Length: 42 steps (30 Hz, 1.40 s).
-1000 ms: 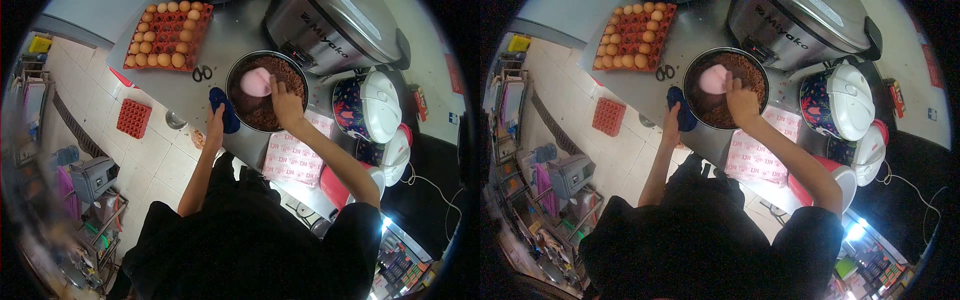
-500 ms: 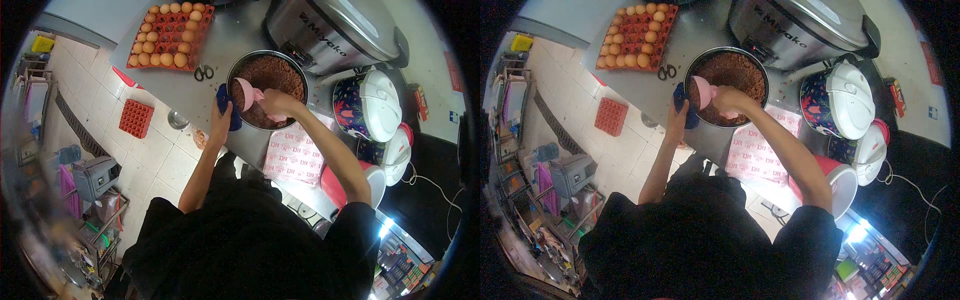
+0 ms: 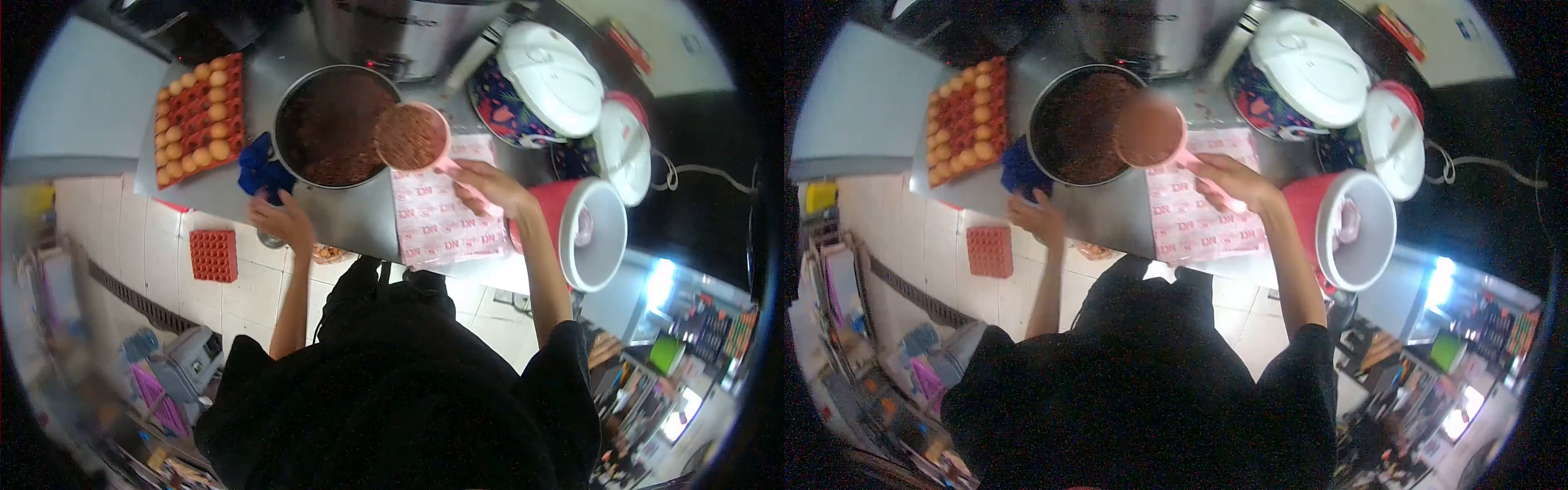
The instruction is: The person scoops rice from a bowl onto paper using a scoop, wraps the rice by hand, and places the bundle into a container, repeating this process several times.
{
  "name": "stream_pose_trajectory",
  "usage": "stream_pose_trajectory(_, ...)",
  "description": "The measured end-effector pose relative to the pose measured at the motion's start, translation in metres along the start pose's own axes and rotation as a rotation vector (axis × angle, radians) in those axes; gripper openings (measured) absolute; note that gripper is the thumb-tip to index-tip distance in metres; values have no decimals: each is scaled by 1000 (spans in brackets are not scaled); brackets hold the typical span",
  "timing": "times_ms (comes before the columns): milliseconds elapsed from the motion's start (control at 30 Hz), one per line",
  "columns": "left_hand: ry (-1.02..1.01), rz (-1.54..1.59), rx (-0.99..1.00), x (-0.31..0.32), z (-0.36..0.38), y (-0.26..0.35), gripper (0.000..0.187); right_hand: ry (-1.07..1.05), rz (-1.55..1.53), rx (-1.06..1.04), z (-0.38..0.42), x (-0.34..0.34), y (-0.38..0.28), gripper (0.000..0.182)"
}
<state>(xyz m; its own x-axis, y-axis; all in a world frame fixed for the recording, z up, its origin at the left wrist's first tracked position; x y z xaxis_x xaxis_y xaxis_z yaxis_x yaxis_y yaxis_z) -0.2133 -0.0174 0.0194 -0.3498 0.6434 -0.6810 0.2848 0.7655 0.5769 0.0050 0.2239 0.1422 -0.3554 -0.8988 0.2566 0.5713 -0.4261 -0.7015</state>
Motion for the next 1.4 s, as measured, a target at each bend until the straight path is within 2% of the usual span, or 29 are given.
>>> stream_pose_trajectory(67, -551, 344, 519, 11, 76, 20, 29, 240, 2, -33, 32, -24, 42, 35)
stream_pose_trajectory(100, -767, 446, 678, 16, 106, 41, 29, 256, -16, -30, 37, -30, 72, 35)
stream_pose_trajectory(133, -980, 548, 835, 20, 132, 62, 30, 479, 322, -242, 38, -43, 95, 38)
stream_pose_trajectory(167, -979, 438, 908, 15, 143, 83, 34, 691, 666, -447, 41, -45, 117, 43)
stream_pose_trajectory(200, -969, 331, 983, 12, 146, 102, 39, 707, 655, -444, 35, -41, 140, 43)
stream_pose_trajectory(267, -1009, 248, 983, 26, 153, 101, 43, 960, 1471, -379, 23, -19, 171, 56)
stream_pose_trajectory(367, -1066, 135, 996, 34, 154, 96, 50, 1064, 1441, -252, 19, -8, 198, 67)
stream_pose_trajectory(467, -1092, 99, 1054, 30, 149, 89, 54, 1115, 1343, -188, 10, -6, 208, 67)
stream_pose_trajectory(600, -1139, 108, 1124, 35, 144, 86, 59, 1090, 1184, -260, 26, 6, 196, 56)
stream_pose_trajectory(667, -1087, 160, 1130, 29, 140, 95, 52, 1109, 634, -295, 39, 2, 202, 42)
stream_pose_trajectory(700, -1048, 205, 1134, 26, 136, 100, 45, 1179, 454, -422, 42, -2, 198, 34)
stream_pose_trajectory(733, -1048, 202, 1134, 28, 134, 105, 45, 1178, 452, -423, 46, -10, 181, 34)
stream_pose_trajectory(800, -1222, 345, 798, 42, 127, 111, 24, 945, 111, -200, 31, -46, 154, 33)
stream_pose_trajectory(833, -1224, 340, 803, 50, 129, 114, 24, 933, 364, -318, 12, -71, 137, 30)
stream_pose_trajectory(867, -1217, 326, 692, 64, 131, 115, 15, 912, 619, -434, -9, -95, 118, 27)
stream_pose_trajectory(900, -1208, 313, 584, 76, 132, 118, 9, 866, 744, -453, -25, -108, 92, 27)
stream_pose_trajectory(933, -1209, 312, 591, 86, 134, 128, 9, 818, 819, -383, -53, -134, 76, 27)
stream_pose_trajectory(1000, -989, 534, 580, 95, 131, 149, 12, 775, 881, -309, -78, -143, 67, 28)
stream_pose_trajectory(1033, -992, 535, 595, 101, 133, 158, 12, 995, 970, -449, -75, -137, 54, 30)
stream_pose_trajectory(1067, -820, 488, 762, 100, 133, 168, 16, 1214, 1054, -588, -68, -130, 46, 31)
stream_pose_trajectory(1100, -639, 439, 919, 97, 133, 175, 21, 1334, 1037, -671, -65, -118, 67, 32)
stream_pose_trajectory(1167, -686, 382, 955, 115, 140, 165, 26, 1467, 960, -679, -45, -88, 111, 36)
stream_pose_trajectory(1200, -748, 314, 979, 121, 147, 160, 31, 1466, 966, -679, -41, -85, 126, 36)
stream_pose_trajectory(1267, -735, 333, 1033, 121, 150, 161, 30, 1532, 1222, -485, -35, -79, 153, 43)
stream_pose_trajectory(1300, -719, 353, 1089, 119, 153, 159, 28, 1525, 1217, -478, -30, -79, 159, 43)
stream_pose_trajectory(1400, -793, 481, 1073, 118, 150, 160, 25, 1455, 1209, -588, -23, -84, 157, 41)
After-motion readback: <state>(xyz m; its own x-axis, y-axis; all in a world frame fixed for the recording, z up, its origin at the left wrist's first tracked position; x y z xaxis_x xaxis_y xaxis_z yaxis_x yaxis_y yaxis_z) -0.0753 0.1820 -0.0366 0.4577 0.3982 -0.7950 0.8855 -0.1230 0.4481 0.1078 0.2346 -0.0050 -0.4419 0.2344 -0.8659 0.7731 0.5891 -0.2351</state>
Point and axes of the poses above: each hand's wrist, its own z-axis away from the middle knuckle, its own x-axis out of the palm, y = z × x, the point moved 4 cm from there along -z, towards the middle knuckle, and after that the axes turned 1 degree about z, right-handed, at the moved point
